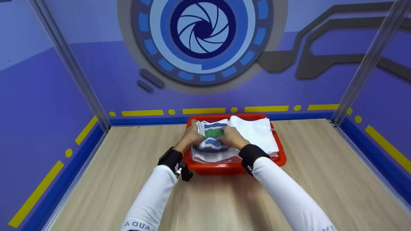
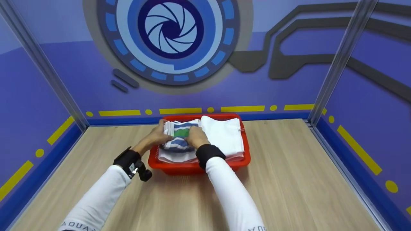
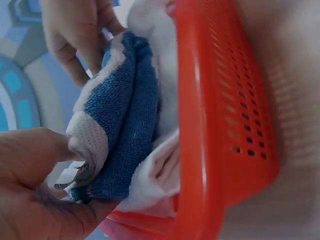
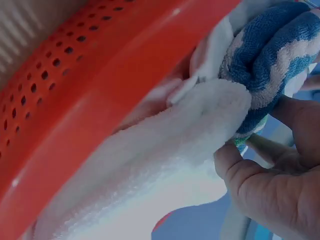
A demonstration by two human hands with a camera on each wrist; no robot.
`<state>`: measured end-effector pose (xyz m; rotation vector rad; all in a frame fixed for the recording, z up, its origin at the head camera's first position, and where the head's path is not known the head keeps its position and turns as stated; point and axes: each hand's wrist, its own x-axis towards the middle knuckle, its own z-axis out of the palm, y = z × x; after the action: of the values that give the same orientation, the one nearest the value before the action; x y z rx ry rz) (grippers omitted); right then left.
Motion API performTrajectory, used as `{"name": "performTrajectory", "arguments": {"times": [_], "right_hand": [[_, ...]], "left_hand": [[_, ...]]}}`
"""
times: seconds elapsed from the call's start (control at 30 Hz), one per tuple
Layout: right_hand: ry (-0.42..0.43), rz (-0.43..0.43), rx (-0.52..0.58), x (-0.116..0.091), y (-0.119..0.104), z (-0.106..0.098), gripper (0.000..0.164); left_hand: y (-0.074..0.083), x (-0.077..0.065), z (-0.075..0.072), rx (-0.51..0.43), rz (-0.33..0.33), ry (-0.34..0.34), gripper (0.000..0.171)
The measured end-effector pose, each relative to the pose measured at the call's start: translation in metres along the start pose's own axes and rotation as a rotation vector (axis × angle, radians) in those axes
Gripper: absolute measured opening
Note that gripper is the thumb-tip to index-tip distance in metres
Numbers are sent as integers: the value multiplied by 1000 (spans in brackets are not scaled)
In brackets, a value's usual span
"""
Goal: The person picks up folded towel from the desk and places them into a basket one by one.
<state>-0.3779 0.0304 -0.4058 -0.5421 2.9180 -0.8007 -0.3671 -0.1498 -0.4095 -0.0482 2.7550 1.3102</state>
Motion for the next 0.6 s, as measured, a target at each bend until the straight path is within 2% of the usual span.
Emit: {"name": "performTrajectory", "arguments": {"times": [0.1,0.17,0.27,0.37,0.43,0.6], "right_hand": [[24,18,-89,-1,-7,1,30],[54,33,-149,-3,-12,2,34],[50,77,-217,-5,-15,2,43],[3,91,-220,-5,-12,3,49],[-27,77,-203,-4,-8,4,52],[-85,-29,-182,-1,6,1,54]], "left_hand": [[-4,9,1,168,49,-1,74],[-6,12,-1,206,44,-6,77],[-6,10,-2,211,33,24,81],[-3,3,1,221,26,59,78],[-2,0,6,235,22,88,74],[-2,-1,16,227,-28,135,73]]}}
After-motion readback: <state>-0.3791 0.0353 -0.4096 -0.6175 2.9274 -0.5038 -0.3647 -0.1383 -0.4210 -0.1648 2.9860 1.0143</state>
